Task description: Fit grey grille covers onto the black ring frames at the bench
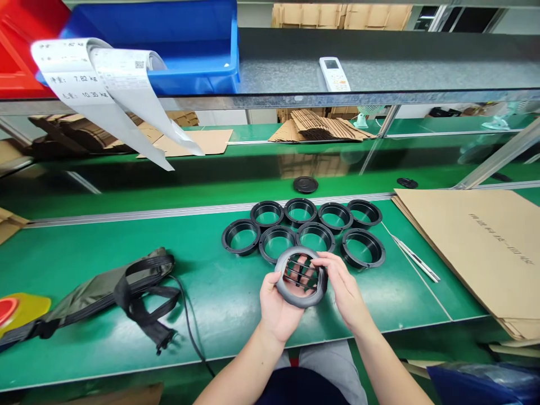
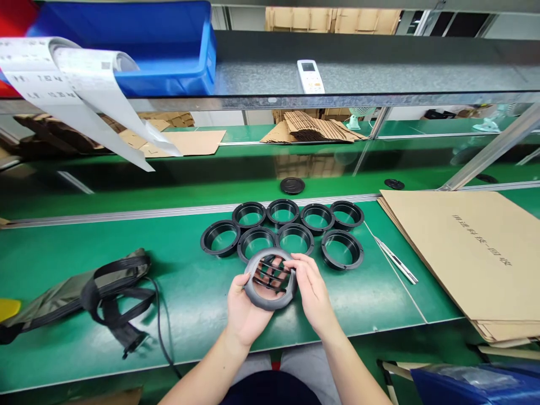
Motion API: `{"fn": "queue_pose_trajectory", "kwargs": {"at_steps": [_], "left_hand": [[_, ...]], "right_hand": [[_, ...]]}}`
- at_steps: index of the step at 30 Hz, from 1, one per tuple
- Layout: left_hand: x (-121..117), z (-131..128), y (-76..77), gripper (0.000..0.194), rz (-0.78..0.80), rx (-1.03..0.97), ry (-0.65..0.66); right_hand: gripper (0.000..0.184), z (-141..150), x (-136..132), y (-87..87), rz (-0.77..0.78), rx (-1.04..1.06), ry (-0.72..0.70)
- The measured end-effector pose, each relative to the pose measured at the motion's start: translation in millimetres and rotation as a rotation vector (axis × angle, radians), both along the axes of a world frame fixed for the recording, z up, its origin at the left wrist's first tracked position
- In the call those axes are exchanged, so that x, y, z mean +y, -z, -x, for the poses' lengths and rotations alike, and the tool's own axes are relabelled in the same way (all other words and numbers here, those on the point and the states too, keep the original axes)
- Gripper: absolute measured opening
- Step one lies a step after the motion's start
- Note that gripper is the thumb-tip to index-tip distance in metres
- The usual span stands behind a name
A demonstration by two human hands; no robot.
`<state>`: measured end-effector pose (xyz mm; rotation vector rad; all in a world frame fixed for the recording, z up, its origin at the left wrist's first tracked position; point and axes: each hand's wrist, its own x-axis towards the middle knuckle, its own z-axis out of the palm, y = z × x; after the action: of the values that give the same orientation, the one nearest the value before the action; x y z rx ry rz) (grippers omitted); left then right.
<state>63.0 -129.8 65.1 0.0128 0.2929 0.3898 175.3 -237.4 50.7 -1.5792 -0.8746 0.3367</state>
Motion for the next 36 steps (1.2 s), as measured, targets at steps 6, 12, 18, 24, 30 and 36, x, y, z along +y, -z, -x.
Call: {"fn": "queue_pose_trajectory", "kwargs": {"at_steps": [6, 12, 18, 24, 30, 36], "left_hand": [[0.5, -2.4, -10.7, 0.041, -0.038, 0.172, 0.020], [-15.0, -17.8, -15.0, 0.037, -0.180, 0.252, 0.165], [-35.4, -37.8, -11.3, 0.046, -0.303, 0.175, 0.301], [-30.9, -34.8, -4.8, 0.040, -0.635, 0.188, 0.394], [-19.1, -33.0, -1.2, 0.026, -0.738, 0.295, 0.387], [-8.1, -33.5, 7.7, 0.016, -0.839, 0.393, 0.434]], "right_hand": [[0.057, 22.0, -9.4, 2.5, 0.118, -0.628, -0.124], [0.101, 11.7, -27.3, -10.3, 0.315, -0.628, -0.121], [0.103, -38.7, -43.3, -25.7, 0.378, -0.522, -0.054], [0.093, -128.0, -36.1, -10.8, 0.640, -0.738, 0.394], [0.094, -133.3, -30.4, 17.1, 0.766, -0.856, 0.356], [0.089, -124.5, -39.7, -13.4, 0.768, -0.908, 0.320]]}}
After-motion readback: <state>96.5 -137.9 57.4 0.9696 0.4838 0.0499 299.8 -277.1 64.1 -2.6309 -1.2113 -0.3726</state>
